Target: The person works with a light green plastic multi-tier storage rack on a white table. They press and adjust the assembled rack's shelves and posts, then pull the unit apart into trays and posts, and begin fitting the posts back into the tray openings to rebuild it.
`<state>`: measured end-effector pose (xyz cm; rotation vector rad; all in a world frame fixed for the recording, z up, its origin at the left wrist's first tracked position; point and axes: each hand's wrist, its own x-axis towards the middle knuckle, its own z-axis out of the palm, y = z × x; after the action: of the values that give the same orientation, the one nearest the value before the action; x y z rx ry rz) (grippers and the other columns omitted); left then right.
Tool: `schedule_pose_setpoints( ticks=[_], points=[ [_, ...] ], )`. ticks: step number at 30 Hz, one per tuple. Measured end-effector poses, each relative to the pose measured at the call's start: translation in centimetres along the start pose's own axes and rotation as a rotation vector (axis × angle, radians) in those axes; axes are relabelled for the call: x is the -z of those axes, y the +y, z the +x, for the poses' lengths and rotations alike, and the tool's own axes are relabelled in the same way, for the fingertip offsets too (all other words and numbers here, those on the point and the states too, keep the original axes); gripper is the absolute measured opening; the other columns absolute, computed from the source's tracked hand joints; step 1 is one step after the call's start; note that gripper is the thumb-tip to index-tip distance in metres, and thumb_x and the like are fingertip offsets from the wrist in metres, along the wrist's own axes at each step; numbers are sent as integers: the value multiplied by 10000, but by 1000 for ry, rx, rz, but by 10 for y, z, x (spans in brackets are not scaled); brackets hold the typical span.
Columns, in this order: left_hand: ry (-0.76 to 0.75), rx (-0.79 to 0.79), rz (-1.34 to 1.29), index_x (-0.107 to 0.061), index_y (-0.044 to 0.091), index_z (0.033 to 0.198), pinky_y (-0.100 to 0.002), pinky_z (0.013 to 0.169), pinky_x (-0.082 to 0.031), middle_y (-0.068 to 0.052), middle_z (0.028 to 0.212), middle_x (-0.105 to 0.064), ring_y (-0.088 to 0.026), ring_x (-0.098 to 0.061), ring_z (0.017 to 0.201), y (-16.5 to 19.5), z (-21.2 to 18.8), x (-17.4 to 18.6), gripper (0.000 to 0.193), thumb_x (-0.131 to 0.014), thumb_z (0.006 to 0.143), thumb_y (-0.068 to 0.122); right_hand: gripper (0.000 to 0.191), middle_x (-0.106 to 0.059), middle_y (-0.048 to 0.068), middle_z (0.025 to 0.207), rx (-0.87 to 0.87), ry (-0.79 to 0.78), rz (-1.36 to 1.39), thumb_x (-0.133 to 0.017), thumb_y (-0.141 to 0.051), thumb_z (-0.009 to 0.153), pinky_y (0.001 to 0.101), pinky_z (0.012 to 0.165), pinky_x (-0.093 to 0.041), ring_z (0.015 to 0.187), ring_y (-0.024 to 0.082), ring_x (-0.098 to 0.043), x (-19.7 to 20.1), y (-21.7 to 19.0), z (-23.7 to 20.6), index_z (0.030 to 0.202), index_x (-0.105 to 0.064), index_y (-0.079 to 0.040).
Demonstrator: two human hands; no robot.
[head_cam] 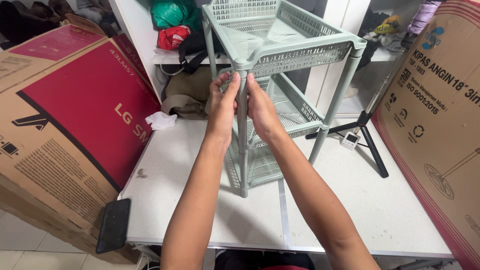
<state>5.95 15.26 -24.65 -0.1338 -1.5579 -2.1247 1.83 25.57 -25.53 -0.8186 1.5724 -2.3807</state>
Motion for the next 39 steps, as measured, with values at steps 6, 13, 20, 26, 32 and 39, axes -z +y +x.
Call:
schedule_pose_setpoints(
  ticks=[6, 13, 20, 26, 32, 39],
  points=[
    [-114, 49, 1, -607, 141, 943, -192, 508, -303, 87, 684, -491, -19, -427, 562, 2, -1, 8, 450, -645, 973, 589, 659, -521, -3, 764, -72, -100, 15, -360, -713, 1016, 297, 650, -433, 687, 118, -485, -1, -3, 2, 889, -576, -104],
    [-220, 60, -23, -658, 179, 782, -211, 454, -352, 92, 606, -452, -36, -481, 503, 10, 5, 14, 405, -627, 953, 545, 733, -449, 6, 640, -99, -154, -14, -312, -783, 957, 333, 627, -463, 615, 169, -481, 0, -4, 5, 719, -488, -113],
    [-196, -24, 0, -634, 157, 758, -205, 432, -344, 79, 606, -482, -26, -456, 493, -4, 8, 11, 476, -608, 994, 569, 721, -446, 3, 634, -106, -136, -1, -312, -773, 974, 316, 597, -422, 594, 158, -456, 2, 2, 6, 722, -479, -118],
    [-139, -49, 37, -671, 159, 785, -199, 416, -338, 93, 571, -453, -16, -427, 466, -13, 9, 7, 468, -573, 981, 572, 682, -450, 1, 637, -91, -92, 27, -336, -720, 1008, 310, 570, -417, 583, 148, -452, 1, 5, 7, 751, -488, -107],
    [-173, -147, 7, -626, 149, 765, -200, 437, -336, 92, 607, -473, -11, -417, 497, -19, 9, 6, 501, -561, 1034, 566, 544, -469, -31, 765, -20, -52, 44, -361, -646, 1031, 273, 579, -375, 648, 91, -422, -3, 6, 8, 1027, -536, -131],
    [-122, -53, 64, -638, 151, 772, -195, 420, -359, 88, 601, -485, -13, -457, 476, -13, 7, 7, 487, -560, 996, 577, 673, -444, -1, 642, -84, -115, 16, -327, -723, 1010, 292, 546, -406, 563, 126, -431, -3, -3, 3, 811, -488, -100]
  ],
)
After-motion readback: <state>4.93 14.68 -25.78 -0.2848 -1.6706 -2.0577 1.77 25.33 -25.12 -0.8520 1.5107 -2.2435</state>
